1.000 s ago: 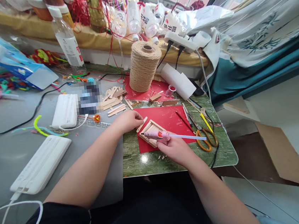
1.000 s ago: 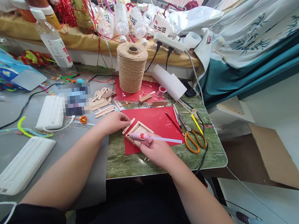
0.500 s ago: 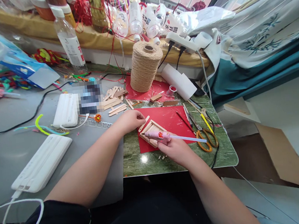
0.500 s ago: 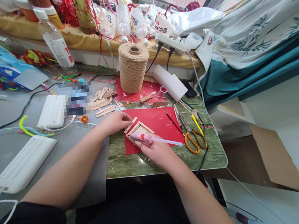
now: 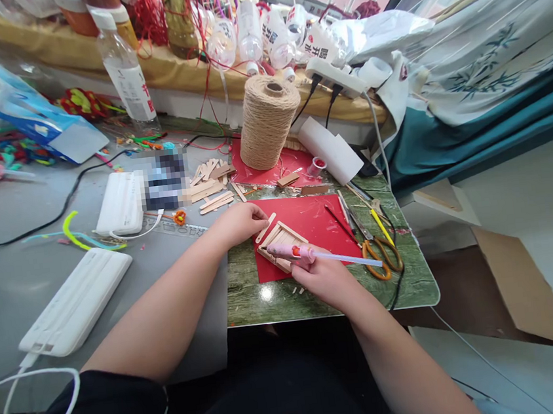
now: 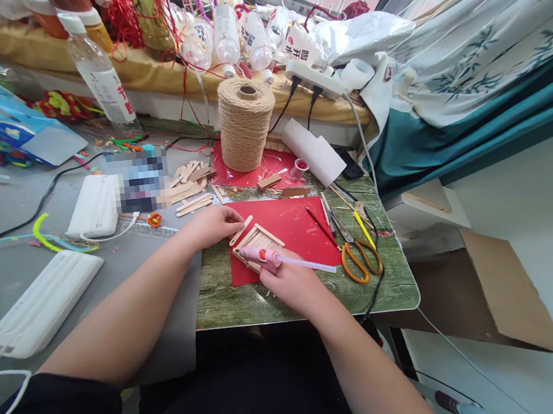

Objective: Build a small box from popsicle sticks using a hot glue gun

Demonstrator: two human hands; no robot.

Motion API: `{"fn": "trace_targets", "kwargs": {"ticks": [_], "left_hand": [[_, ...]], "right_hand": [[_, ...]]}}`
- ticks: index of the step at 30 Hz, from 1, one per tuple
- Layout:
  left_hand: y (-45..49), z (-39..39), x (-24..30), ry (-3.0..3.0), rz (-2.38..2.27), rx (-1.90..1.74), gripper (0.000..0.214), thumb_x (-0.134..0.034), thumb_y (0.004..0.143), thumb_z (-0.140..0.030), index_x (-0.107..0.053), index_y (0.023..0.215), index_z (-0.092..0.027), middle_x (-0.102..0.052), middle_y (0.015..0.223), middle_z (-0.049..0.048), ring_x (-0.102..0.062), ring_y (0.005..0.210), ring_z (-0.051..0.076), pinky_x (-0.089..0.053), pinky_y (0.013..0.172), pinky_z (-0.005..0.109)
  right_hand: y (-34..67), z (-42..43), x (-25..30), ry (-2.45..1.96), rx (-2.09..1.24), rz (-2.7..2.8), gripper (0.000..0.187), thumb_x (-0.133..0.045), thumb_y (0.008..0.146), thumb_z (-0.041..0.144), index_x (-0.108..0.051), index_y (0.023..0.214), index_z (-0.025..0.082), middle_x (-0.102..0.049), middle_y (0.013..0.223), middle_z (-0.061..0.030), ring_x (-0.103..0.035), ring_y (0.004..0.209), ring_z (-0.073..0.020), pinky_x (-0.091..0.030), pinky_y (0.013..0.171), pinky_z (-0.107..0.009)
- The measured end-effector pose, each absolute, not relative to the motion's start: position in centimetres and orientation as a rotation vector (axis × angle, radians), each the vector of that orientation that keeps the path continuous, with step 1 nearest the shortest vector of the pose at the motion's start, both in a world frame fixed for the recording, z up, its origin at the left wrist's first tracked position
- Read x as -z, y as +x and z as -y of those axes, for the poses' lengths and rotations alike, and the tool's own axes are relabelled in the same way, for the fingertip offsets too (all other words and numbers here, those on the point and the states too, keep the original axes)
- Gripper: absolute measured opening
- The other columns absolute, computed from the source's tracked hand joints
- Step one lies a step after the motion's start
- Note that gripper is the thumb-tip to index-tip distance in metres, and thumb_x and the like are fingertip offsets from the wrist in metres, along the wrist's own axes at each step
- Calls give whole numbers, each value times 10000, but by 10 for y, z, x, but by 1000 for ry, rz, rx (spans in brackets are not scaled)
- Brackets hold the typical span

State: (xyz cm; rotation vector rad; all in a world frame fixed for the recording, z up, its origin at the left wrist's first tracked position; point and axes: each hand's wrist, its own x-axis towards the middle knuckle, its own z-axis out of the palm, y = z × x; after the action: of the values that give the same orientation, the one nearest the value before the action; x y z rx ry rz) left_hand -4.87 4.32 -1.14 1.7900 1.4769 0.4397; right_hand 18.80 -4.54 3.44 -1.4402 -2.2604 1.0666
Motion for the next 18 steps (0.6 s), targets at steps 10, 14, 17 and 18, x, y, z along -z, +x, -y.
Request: {"fn": "trace_targets", "kwargs": {"ticks": [10,14,17,18], "left_hand": [[-46,-43,16,1705,-1412,-406,205,-691,837,-351,-811,929,-213,-807,840,30,-714,743,183,-492,660,276],[-46,-44,19,1703,-1411,-412,225,-682,848,-377,-817,934,-219,-807,853,32,-715,756,184,-502,661,267],[-45,-44,18,1707,-1412,-399,232,-683,851,-382,-821,940,-218,-806,843,30,-715,748,183,-503,658,264],[-44,-44,16,1712,-1416,-397,231,-687,849,-382,-821,939,-218,-808,848,30,-716,749,183,-502,656,264]], "right_hand": [[201,50,-30,-1387,-1202,2111,495,-576,949,185,-695,1409,326,-723,1391,2,-656,1321,-264,-473,1177,-400],[200,52,-25,-1364,-1210,2065,492,-588,929,173,-708,1393,287,-729,1388,-18,-658,1327,-270,-481,1180,-421],[200,53,-23,-1356,-1212,2060,488,-591,923,171,-714,1382,285,-730,1386,-19,-656,1335,-269,-483,1183,-433],[200,54,-22,-1371,-1197,2058,483,-598,919,172,-722,1371,287,-736,1376,-18,-666,1322,-269,-496,1171,-429]]}}
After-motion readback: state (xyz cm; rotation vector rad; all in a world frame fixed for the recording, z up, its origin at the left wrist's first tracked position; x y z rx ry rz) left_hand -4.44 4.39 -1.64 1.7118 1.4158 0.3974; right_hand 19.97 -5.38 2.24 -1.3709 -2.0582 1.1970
